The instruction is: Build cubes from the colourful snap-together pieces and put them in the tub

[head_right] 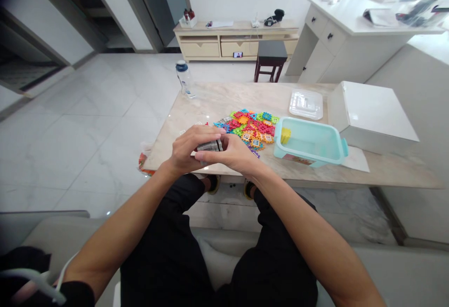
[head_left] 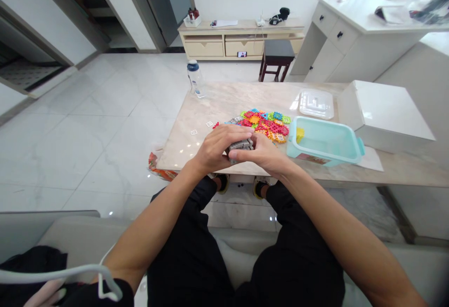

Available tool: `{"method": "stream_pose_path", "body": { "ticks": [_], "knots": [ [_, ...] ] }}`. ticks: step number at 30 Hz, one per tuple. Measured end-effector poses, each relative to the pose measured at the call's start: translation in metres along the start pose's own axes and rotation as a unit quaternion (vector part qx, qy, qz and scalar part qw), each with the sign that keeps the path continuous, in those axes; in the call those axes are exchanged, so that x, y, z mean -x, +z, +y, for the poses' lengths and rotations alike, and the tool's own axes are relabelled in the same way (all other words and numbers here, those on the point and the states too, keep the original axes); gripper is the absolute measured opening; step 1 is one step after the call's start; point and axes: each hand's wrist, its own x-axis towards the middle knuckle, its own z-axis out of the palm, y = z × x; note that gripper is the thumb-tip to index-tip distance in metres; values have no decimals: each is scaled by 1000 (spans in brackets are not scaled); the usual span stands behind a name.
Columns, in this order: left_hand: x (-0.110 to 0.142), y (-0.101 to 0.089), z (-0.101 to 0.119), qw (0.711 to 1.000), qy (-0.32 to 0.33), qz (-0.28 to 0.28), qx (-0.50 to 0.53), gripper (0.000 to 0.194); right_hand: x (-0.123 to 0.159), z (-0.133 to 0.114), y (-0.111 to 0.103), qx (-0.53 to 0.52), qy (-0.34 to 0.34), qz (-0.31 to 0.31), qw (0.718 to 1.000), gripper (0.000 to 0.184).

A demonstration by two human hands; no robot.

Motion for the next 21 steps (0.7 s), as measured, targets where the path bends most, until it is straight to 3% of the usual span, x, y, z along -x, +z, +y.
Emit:
{"method": "stream_pose_path", "body": {
  "ticks": [4, 9, 14, 21],
  "knots": [
    [-3, -2, 5, 1000, -16, -19, 10, 51, 0, 1, -2, 6, -8, 9, 1000, 39],
    [-11, -3, 14, 997, -54, -25, 39, 84, 0, 3, -3, -3, 16, 28, 999, 38],
    [-15, 1, 16, 998, -26, 17, 61, 57, -2, 6, -5, -12, 9, 19, 1000, 44],
    [-18, -4, 14, 997, -12, -11, 69, 63, -6, 8, -14, -57, 32, -28, 997, 48]
  ]
}}
